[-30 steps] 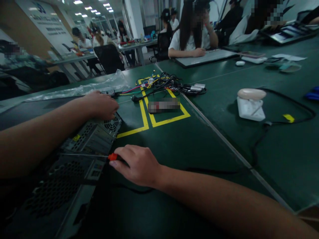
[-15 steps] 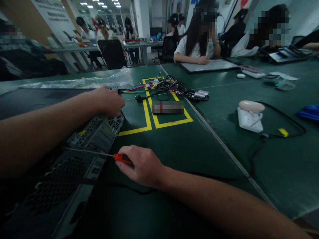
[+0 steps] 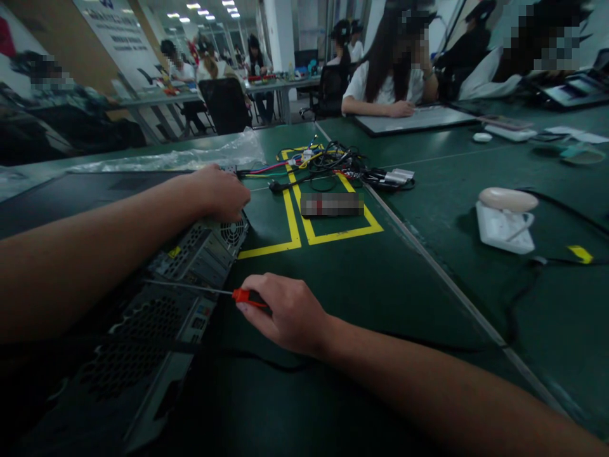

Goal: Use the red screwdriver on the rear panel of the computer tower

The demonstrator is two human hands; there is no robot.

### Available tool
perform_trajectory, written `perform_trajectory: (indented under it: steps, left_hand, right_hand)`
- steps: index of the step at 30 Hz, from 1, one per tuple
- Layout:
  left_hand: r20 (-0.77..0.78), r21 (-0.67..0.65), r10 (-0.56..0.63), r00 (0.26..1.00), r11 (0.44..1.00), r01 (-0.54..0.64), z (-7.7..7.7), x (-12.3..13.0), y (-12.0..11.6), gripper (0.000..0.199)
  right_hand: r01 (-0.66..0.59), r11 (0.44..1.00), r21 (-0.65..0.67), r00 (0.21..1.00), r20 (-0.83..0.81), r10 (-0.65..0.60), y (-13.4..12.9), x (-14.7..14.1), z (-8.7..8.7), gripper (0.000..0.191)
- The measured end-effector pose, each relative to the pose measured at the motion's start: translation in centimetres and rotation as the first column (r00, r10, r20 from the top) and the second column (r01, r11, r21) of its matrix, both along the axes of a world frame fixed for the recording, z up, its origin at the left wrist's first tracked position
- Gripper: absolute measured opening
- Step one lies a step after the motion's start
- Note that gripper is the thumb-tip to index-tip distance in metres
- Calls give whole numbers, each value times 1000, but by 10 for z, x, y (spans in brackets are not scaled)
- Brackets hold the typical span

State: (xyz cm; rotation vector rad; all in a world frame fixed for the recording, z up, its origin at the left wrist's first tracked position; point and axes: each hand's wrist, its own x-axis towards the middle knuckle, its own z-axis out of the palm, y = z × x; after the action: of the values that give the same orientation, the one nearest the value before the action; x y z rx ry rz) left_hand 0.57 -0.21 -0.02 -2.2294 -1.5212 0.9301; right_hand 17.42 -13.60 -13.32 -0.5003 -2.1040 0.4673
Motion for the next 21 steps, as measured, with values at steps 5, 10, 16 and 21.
perform_trajectory:
  steps: [5, 10, 16, 21]
  left_hand:
    - [35, 15, 21, 999, 1000, -21, 0, 0, 1, 38]
    - [16, 1, 19, 1000, 1000, -19, 0, 0, -1, 38]
    - [-7, 4, -9, 1000, 1000, 9, -2, 0, 0, 38]
    - [22, 13, 2, 1000, 1000, -2, -1, -1, 1, 32]
  right_hand:
    - [13, 1000, -3, 1000, -14, -13, -2, -1, 1, 16]
    - [32, 999, -21, 999, -26, -33, -2, -1, 3, 16]
    - [43, 999, -6, 999, -26, -44, -2, -1, 5, 19]
    - [32, 999, -27, 999, -12, -33, -3, -1, 7, 21]
